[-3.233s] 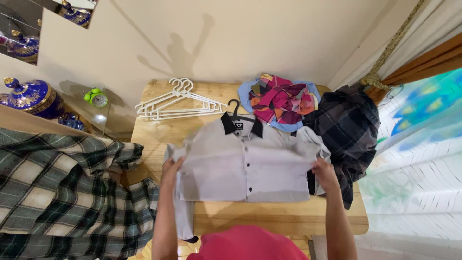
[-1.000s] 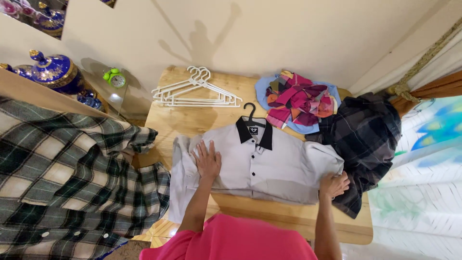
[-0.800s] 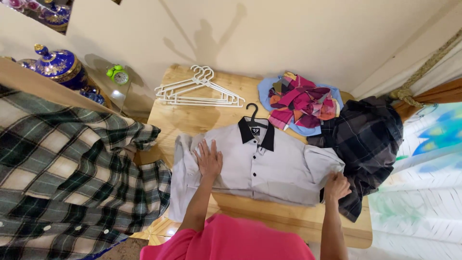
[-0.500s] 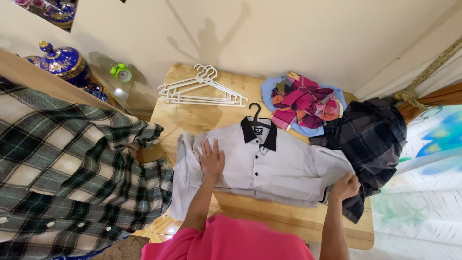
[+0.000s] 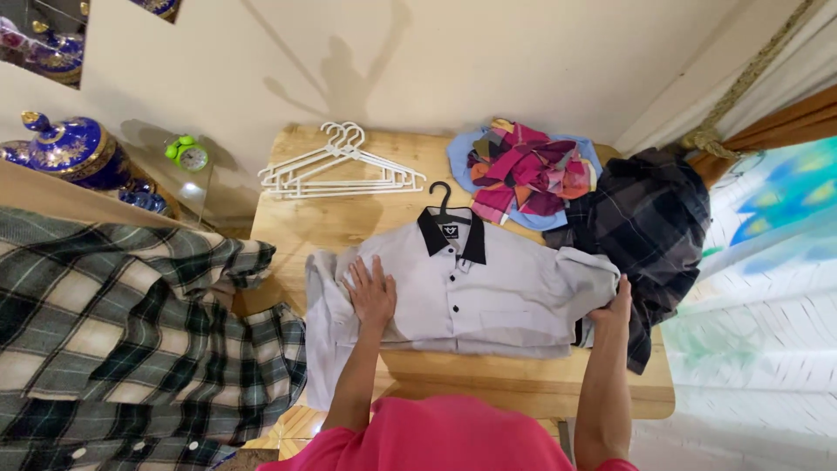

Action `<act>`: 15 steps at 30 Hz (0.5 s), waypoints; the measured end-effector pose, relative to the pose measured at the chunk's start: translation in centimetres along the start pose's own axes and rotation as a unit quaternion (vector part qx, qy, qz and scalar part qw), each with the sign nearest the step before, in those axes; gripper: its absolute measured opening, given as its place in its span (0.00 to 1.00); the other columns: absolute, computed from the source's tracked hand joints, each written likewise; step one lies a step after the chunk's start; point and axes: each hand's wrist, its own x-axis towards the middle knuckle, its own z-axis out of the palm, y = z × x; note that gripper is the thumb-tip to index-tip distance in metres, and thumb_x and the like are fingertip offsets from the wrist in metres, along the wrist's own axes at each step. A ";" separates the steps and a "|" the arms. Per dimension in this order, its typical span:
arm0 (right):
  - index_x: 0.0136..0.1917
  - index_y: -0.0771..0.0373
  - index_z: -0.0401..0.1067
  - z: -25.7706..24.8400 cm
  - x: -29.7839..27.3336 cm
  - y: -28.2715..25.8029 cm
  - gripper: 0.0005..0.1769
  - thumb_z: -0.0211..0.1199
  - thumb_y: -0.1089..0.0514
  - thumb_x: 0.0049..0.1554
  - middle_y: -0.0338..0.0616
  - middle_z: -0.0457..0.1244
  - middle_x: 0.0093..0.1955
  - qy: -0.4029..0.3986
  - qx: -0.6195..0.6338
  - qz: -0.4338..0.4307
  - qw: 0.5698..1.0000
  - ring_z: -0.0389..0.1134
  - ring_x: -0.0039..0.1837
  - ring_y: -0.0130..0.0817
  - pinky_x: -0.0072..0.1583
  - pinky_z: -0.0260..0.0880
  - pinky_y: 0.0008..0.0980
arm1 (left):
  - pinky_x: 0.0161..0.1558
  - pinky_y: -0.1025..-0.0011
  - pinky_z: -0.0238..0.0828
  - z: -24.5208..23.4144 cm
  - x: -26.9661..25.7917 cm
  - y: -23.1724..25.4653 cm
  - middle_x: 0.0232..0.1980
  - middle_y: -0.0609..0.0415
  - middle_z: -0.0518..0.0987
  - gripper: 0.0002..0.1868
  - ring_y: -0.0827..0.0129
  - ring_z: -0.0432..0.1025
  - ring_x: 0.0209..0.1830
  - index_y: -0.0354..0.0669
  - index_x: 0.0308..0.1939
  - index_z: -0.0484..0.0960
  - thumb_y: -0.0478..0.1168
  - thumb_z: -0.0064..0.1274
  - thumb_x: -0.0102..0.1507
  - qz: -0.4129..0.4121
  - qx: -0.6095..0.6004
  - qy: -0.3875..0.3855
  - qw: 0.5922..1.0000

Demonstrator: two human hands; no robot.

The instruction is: The person is buttoning a grey long-sleeved shirt on a wooden table.

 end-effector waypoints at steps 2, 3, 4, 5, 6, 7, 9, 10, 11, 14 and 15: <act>0.49 0.69 0.72 0.3 0.0 -0.7 0.12 0.56 0.58 0.68 0.55 0.67 0.45 0.007 0.021 -0.007 1.000 0.68 0.49 0.55 0.55 0.68 0.56 | 0.75 0.36 0.27 0.0 -0.1 0.0 0.82 0.35 0.47 0.34 0.39 0.40 0.82 0.54 0.79 0.57 0.57 0.36 0.69 0.003 -0.004 0.005 1.000; 0.49 0.69 0.73 0.6 0.1 -1.1 0.11 0.56 0.58 0.69 0.55 0.68 0.46 0.010 0.033 -0.011 0.999 0.68 0.50 0.54 0.56 0.68 0.56 | 0.75 0.36 0.27 0.0 0.0 0.0 0.82 0.35 0.48 0.34 0.39 0.40 0.82 0.54 0.79 0.57 0.57 0.36 0.70 0.004 -0.008 0.011 1.000; 0.50 0.69 0.73 0.9 -0.1 -1.5 0.11 0.56 0.58 0.69 0.54 0.68 0.46 0.013 0.045 -0.015 0.999 0.68 0.50 0.54 0.57 0.68 0.57 | 0.75 0.36 0.27 0.0 0.1 0.0 0.82 0.35 0.48 0.34 0.39 0.40 0.82 0.54 0.79 0.57 0.57 0.36 0.70 0.004 -0.008 0.013 1.000; 0.51 0.68 0.73 1.3 -0.2 -2.0 0.10 0.56 0.59 0.69 0.53 0.68 0.47 0.015 0.057 -0.019 0.998 0.68 0.51 0.53 0.58 0.68 0.57 | 0.75 0.36 0.27 0.0 0.1 0.0 0.82 0.35 0.47 0.35 0.39 0.40 0.82 0.54 0.79 0.57 0.57 0.36 0.69 0.002 -0.008 0.009 1.000; 0.51 0.68 0.73 1.5 -0.2 -2.4 0.10 0.57 0.59 0.69 0.53 0.68 0.47 0.019 0.069 -0.023 0.997 0.68 0.51 0.53 0.59 0.69 0.57 | 0.74 0.36 0.27 0.1 0.1 0.1 0.82 0.35 0.47 0.35 0.39 0.40 0.81 0.54 0.79 0.56 0.57 0.36 0.69 0.000 -0.009 0.004 1.000; 0.52 0.68 0.74 2.0 -0.4 -0.9 0.09 0.57 0.60 0.69 0.52 0.69 0.48 0.022 0.080 -0.028 0.996 0.68 0.52 0.52 0.59 0.69 0.58 | 0.74 0.36 0.27 0.1 0.0 0.1 0.82 0.35 0.47 0.35 0.39 0.40 0.81 0.54 0.79 0.56 0.57 0.36 0.69 0.001 -0.010 0.005 1.000; 0.53 0.68 0.74 4.1 -1.0 1.2 0.09 0.57 0.60 0.70 0.51 0.69 0.49 0.027 0.101 -0.036 0.994 0.68 0.53 0.51 0.61 0.70 0.58 | 0.75 0.36 0.28 0.2 -0.2 -0.1 0.82 0.35 0.48 0.35 0.39 0.40 0.82 0.54 0.79 0.57 0.57 0.36 0.69 0.007 -0.004 0.022 1.000; 0.53 0.68 0.74 4.3 -2.5 -0.1 0.09 0.57 0.60 0.70 0.51 0.69 0.49 0.029 0.101 -0.035 0.994 0.68 0.53 0.51 0.61 0.70 0.58 | 0.75 0.36 0.28 0.2 -0.1 -0.1 0.82 0.35 0.48 0.35 0.39 0.40 0.82 0.54 0.79 0.57 0.57 0.36 0.69 0.009 -0.004 0.022 1.000; 0.51 0.66 0.75 4.5 -3.9 -1.4 0.10 0.56 0.58 0.67 0.50 0.67 0.49 -0.061 -0.268 -0.237 0.932 0.67 0.53 0.48 0.59 0.65 0.53 | 0.75 0.36 0.28 0.2 0.0 -0.2 0.82 0.35 0.49 0.35 0.38 0.41 0.82 0.53 0.79 0.58 0.57 0.37 0.69 0.009 -0.008 0.024 1.000; 0.49 0.62 0.75 3.1 -9.0 -2.5 0.10 0.56 0.58 0.57 0.51 0.65 0.53 -0.271 -0.417 -0.482 0.721 0.63 0.59 0.51 0.61 0.58 0.55 | 0.75 0.36 0.29 0.4 -0.1 -0.3 0.81 0.34 0.49 0.35 0.37 0.41 0.81 0.53 0.79 0.59 0.57 0.38 0.69 0.016 -0.013 0.022 1.000; 0.50 0.61 0.74 2.5 -10.8 -2.5 0.14 0.57 0.60 0.50 0.52 0.64 0.57 -0.390 -0.221 -0.544 0.709 0.61 0.64 0.56 0.66 0.56 0.63 | 0.74 0.35 0.29 0.4 -0.1 -0.3 0.81 0.33 0.50 0.34 0.37 0.41 0.81 0.52 0.78 0.59 0.57 0.38 0.69 0.017 -0.013 0.021 1.000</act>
